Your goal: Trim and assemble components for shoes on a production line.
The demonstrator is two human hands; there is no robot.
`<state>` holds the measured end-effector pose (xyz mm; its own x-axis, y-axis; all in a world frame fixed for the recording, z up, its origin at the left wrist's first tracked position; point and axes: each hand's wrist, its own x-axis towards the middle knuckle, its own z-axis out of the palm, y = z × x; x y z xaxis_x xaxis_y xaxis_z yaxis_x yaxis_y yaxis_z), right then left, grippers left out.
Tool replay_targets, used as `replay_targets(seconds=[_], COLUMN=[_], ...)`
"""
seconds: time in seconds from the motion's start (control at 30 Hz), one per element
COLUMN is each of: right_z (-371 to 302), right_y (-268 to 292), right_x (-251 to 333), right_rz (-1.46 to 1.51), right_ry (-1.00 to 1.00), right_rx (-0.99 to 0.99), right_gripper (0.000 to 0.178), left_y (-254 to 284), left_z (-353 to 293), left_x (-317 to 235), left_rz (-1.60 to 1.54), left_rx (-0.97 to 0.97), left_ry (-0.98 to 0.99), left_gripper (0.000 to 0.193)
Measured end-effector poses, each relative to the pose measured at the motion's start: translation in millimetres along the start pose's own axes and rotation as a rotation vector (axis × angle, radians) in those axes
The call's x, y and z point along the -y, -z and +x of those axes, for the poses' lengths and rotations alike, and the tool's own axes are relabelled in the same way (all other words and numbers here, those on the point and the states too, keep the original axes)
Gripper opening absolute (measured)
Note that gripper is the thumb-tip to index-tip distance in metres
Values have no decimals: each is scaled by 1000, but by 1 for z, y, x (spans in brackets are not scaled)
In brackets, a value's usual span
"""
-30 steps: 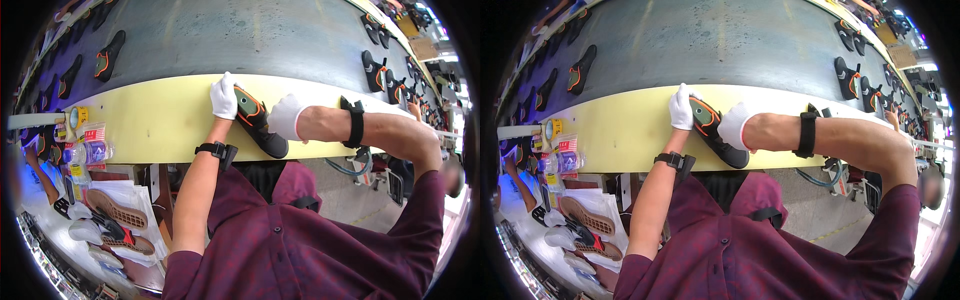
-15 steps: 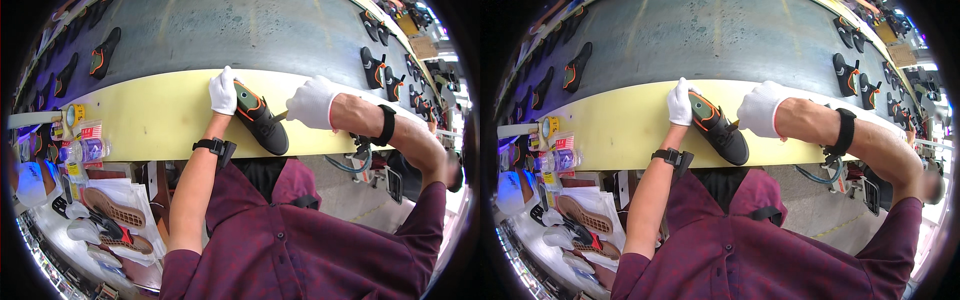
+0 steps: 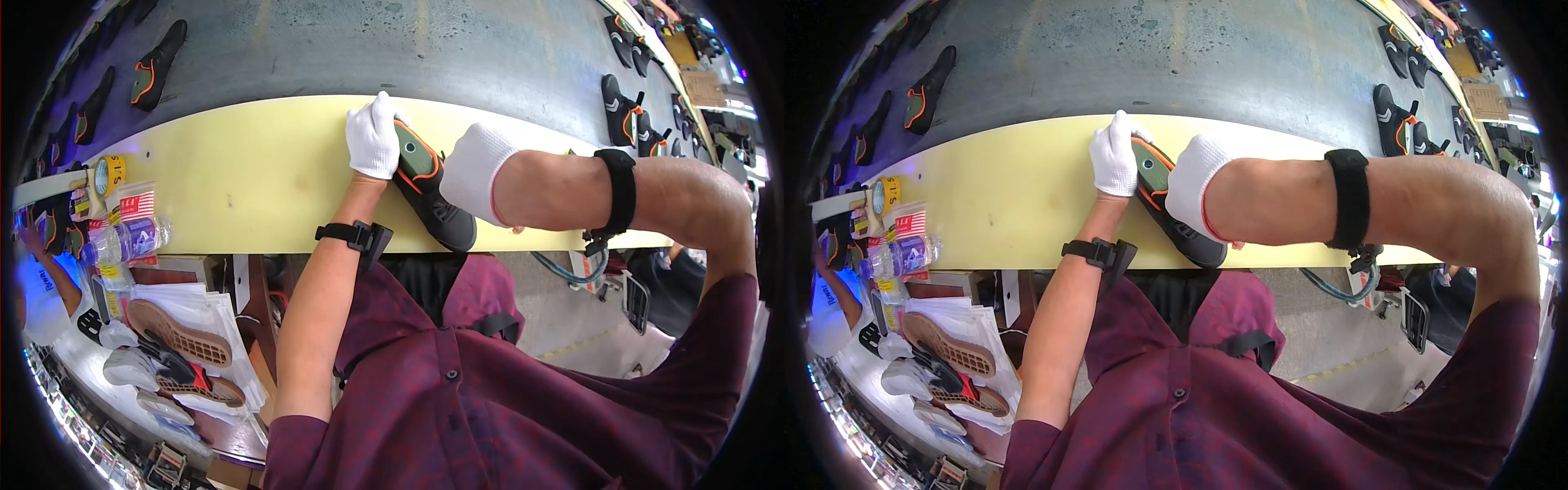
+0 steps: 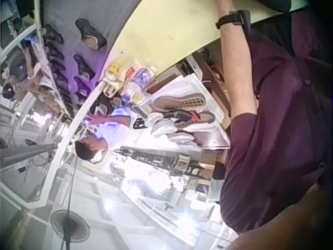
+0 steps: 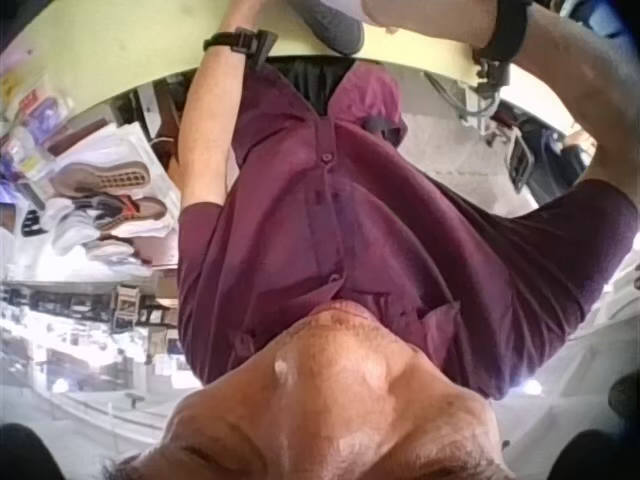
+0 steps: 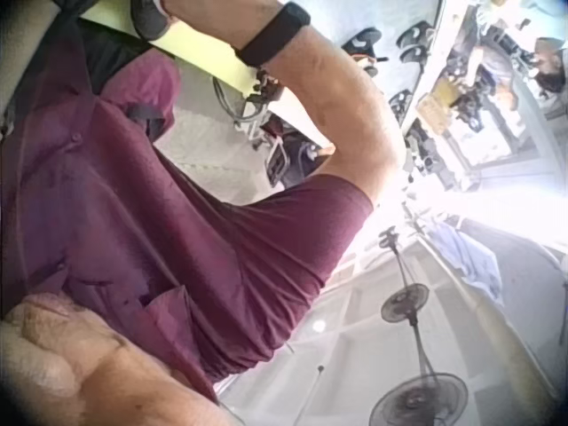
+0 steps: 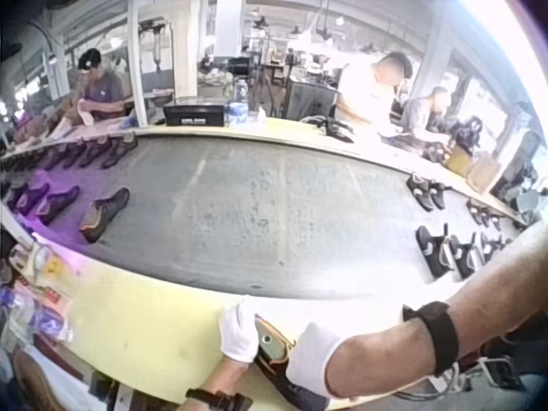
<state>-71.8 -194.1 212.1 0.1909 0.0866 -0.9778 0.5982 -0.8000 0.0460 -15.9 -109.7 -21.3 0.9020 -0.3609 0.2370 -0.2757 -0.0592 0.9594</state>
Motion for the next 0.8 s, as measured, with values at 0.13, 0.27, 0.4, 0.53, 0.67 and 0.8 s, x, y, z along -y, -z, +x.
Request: replay_targets(seconds=[0.13, 0.27, 0.4, 0.53, 0.67, 0.8], right_z=[28, 31, 37, 1, -37, -10], right_y=[-20, -22, -28, -38, -76, -128], right_x=[4, 5, 3, -11, -16, -7], right_rz=[119, 134, 139, 232, 288, 371], right_ry=[-34, -63, -115, -193, -215, -140], right_rx=[-30, -27, -7, -9, -181, -263], right_gripper=[27, 36, 55, 49, 38, 39], left_y=[-3, -5, -3, -2, 0, -6], left_z=[4, 4, 4, 3, 4, 5], left_x=[-2, -1, 4, -2, 5, 4], left_rz=[-34, -60, -96, -110, -93, -142], left_rx=[-3, 13, 53, 82, 67, 84], left_ry=[28, -27, 43, 49, 32, 68], left_gripper=[66, 66, 61, 66, 67, 67])
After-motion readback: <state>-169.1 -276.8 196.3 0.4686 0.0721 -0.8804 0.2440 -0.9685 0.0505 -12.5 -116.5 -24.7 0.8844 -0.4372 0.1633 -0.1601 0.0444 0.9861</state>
